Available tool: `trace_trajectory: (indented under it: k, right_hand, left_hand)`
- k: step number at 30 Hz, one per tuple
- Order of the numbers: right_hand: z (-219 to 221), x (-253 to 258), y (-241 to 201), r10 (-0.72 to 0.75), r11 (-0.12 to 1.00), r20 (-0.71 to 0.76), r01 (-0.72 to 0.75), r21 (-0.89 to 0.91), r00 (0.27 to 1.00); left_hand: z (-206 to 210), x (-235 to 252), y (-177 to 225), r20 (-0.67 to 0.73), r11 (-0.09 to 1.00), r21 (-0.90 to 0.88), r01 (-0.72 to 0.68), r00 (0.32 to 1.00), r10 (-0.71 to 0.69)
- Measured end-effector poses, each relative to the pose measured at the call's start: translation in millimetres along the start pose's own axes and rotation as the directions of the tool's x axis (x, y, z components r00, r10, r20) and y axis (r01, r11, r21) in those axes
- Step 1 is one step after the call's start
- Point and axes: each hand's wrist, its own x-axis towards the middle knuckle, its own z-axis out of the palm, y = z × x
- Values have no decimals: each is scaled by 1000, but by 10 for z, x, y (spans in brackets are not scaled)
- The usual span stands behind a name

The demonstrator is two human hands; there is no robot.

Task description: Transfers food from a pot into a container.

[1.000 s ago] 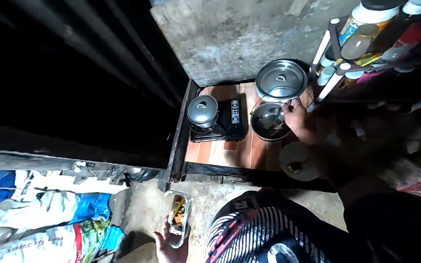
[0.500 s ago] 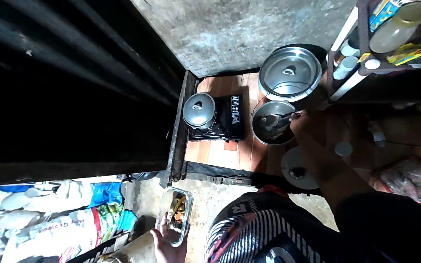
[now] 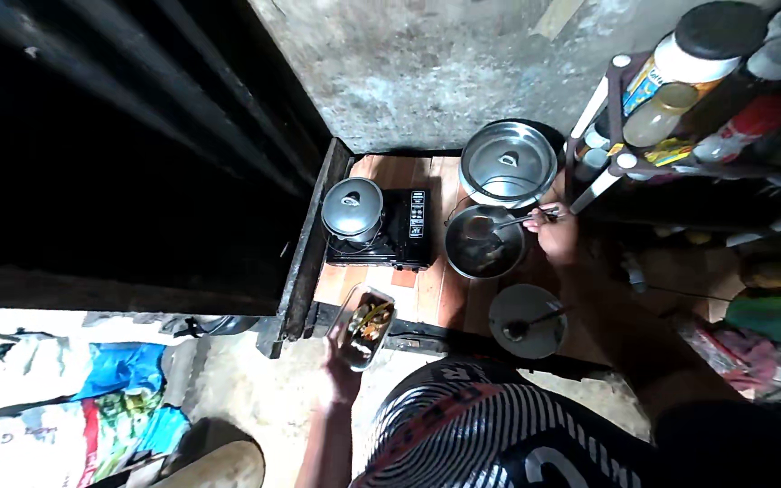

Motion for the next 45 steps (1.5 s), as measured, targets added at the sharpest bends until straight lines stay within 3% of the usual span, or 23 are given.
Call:
trace_trajectory:
  k: [8,13,16,20,21,22,24,26,28,32,36,38,40,42,44,45]
  right_hand:
    - [-101,-606,-1206,-209,972,208,180,151,955]
    - [38,-1006,-1644,-386,921,339,339,191,858]
    - [150,-1254,-1740,-583,808,413,554,200,700]
    - [358,-1432,-1753,-840,485,418,823,296,345]
    - [420,-1460,-1763,-850,469,414,826,313,326]
    - [481,-1485,-1775,-834,506,421,798,328,356]
    - [601,-1508,-1798,-741,664,440,650,369,507]
    - [709,-1492,-1796,-593,798,454,412,439,665]
    - [759,-1474,-1771,-451,842,450,200,501,770]
    - [642,-1365,-1646,-265,833,397,2,553,879]
    - [235,-1089,-1285,-179,848,240,26,530,954]
    - [36,-937,-986,-267,906,156,193,376,951]
    - [-47,-789,-595,-418,907,183,420,28,890]
    - [-33,-665,-167,-438,741,443,594,-315,782]
    - [28,-559,232,-350,491,663,732,-472,662]
    - [55,-526,373,-305,435,690,740,-513,657]
  left_hand:
    - [599,366,-200,187,990,9,140,972,-139]
    - [760,363,-103,228,983,-50,177,960,-161]
    - [726,262,31,232,983,-86,161,963,-138]
    - [519,124,180,219,988,-126,91,974,-62]
    - [448,88,210,208,989,-125,74,977,-47]
    - [377,52,239,193,990,-127,60,981,-34]
    - [238,-5,290,162,992,-123,35,987,-15]
    - [104,-48,340,134,994,-107,13,991,2]
    - [-15,-93,367,101,996,-92,-12,995,22]
    - [-210,-202,350,39,993,-106,-44,998,48]
    - [-333,-301,232,25,984,-156,-87,995,92]
    - [-423,-333,149,28,978,-175,-114,992,121]
    - [-522,-376,88,25,974,-187,-132,990,139]
    - [-636,-436,24,22,974,-181,-135,990,141]
    - [-704,-500,-22,-5,974,-185,-129,992,130]
    - [-724,-524,-33,-21,973,-194,-125,992,124]
